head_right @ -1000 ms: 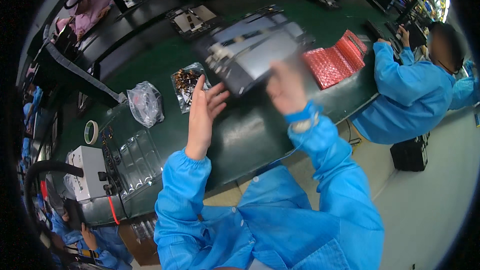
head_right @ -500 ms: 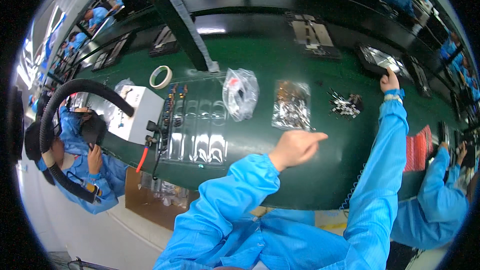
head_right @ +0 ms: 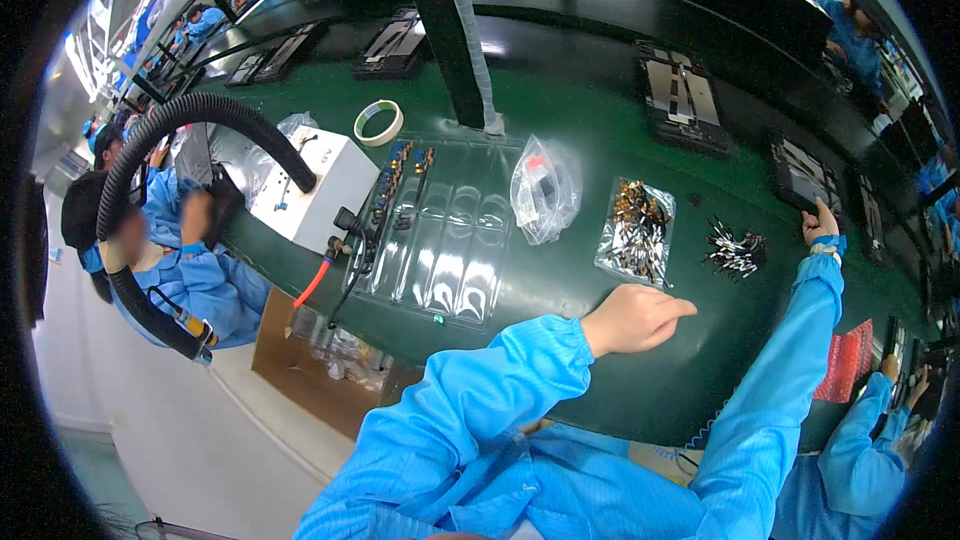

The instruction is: Assembling and inspecting internal components of a tablet device on a production line.

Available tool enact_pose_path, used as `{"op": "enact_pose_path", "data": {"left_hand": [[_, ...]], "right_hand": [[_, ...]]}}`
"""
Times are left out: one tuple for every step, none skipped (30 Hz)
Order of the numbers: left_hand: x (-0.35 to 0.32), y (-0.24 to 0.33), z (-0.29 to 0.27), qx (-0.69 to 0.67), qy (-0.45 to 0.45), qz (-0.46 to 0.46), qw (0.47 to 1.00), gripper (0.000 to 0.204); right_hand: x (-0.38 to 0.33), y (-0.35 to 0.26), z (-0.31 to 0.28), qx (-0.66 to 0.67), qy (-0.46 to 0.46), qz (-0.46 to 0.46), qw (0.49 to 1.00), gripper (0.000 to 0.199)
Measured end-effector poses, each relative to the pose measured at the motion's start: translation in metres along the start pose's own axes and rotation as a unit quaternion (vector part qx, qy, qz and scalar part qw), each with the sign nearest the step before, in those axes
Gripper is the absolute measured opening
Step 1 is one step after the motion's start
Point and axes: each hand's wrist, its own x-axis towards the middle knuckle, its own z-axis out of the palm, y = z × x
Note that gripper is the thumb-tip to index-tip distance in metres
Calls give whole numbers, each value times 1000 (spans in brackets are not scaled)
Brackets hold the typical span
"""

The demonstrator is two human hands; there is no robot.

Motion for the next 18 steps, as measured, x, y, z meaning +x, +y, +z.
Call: {"op": "enact_pose_path", "data": {"left_hand": [[1, 1, 1, -14, 8, -3, 1000, 18], [2, 2, 2, -27, 10, -6, 1000, 18], [2, 2, 2, -34, 10, -3, 999, 18], [1, 3, 0, -35, 8, -16, 999, 17], [0, 2, -1, -35, 6, -30, 999, 17], [-4, 1, -3, -33, 20, -37, 999, 17], [-6, 0, -6, -20, -2, -56, 998, 18], [-2, 4, -5, -29, -1, -53, 998, 19], [4, 8, -2, -40, -3, -50, 998, 19], [2, 6, -3, -54, 16, -60, 997, 20], [1, 5, -5, -47, 31, -46, 997, 22], [0, 8, -11, -41, 50, -23, 998, 22], [-2, 15, -20, -39, 67, 1, 997, 23], [-4, 29, -31, -86, 78, 19, 993, 22], [-3, 39, -48, -119, 94, 36, 988, 21], [-1, 45, -57, -197, 174, 4, 965, 21], [2, 53, -68, -272, 252, -32, 928, 22], [13, 47, -93, -251, 301, -47, 919, 23]], "right_hand": [[-4, -8, -9, 39, -44, 63, 996, 53], [-8, -16, -18, 60, -62, 96, 992, 48], [-18, -17, -19, 62, -58, 90, 992, 48], [-36, -7, -12, -11, -71, -12, 997, 46], [-59, 8, -4, -85, -83, -113, 986, 43], [-95, 26, 8, -229, -102, -235, 939, 41], [-131, 43, 17, -365, -114, -349, 856, 39], [-150, 51, 16, -438, -113, -544, 706, 38], [-167, 60, 12, -490, -102, -699, 511, 37], [-220, 93, 23, -487, -108, -760, 417, 35], [-287, 124, 33, -479, -110, -811, 318, 33], [-329, 149, 35, -533, -99, -786, 297, 29], [-359, 170, 33, -587, -84, -756, 276, 24], [-375, 187, 26, -597, -81, -762, 238, 21], [-383, 204, 26, -597, -85, -773, 198, 18], [-382, 220, 20, -571, -111, -788, 201, 18], [-384, 233, 8, -544, -137, -802, 203, 18], [-385, 245, -1, -531, -169, -802, 216, 19]]}}
